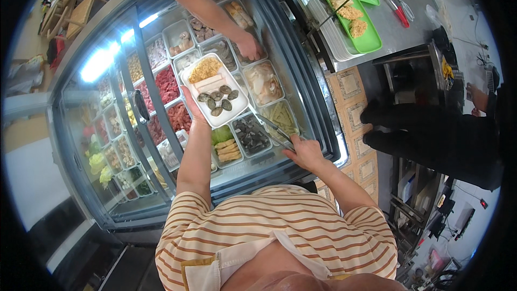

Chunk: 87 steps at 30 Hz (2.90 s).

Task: The person uses tongs to transfer various food items, including fried snacks, sausages, and clams, from a refrigerated display case into a white styrofoam container. They handle the items one by one, arranging them in the container while standing at a food preparation counter.

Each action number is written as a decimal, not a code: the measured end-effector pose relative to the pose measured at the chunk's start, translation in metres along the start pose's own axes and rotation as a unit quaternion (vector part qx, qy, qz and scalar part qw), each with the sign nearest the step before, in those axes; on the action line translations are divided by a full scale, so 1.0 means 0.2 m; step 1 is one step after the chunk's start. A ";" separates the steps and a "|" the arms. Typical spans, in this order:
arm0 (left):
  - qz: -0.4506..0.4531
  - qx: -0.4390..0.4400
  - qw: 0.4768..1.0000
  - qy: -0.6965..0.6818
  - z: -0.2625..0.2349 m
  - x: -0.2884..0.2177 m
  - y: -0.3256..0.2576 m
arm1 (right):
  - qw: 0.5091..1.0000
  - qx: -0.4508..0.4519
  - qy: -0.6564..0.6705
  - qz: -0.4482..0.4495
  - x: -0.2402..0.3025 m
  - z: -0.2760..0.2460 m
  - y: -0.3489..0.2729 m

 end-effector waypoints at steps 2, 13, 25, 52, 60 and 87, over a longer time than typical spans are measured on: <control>0.002 0.010 1.000 -0.002 -0.01 0.00 0.00 | 1.000 -0.006 0.003 -0.002 0.00 0.00 0.00; 0.004 0.006 1.000 -0.023 -0.03 -0.01 0.03 | 0.999 -0.040 0.003 -0.018 0.00 0.03 0.01; -0.006 0.017 0.999 -0.035 0.05 -0.03 0.04 | 0.999 -0.034 0.008 -0.014 0.04 0.02 0.00; -0.006 0.013 1.000 -0.009 0.15 -0.04 0.01 | 0.999 -0.026 0.013 -0.023 0.03 0.02 0.01; 0.018 0.018 1.000 -0.014 0.04 -0.05 -0.03 | 0.999 -0.029 0.014 -0.024 0.04 0.03 0.01; 0.038 0.019 0.999 -0.027 -0.05 -0.05 -0.05 | 0.999 -0.014 -0.036 -0.002 -0.02 0.04 0.14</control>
Point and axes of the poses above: each hand's wrist, its own y-axis towards the middle knuckle, its own z-axis out of the palm, x = y × z, the point moved 3 cm from there along y, towards the middle knuckle, and after that the axes turned 1 degree about -z, right-handed, at the moved point
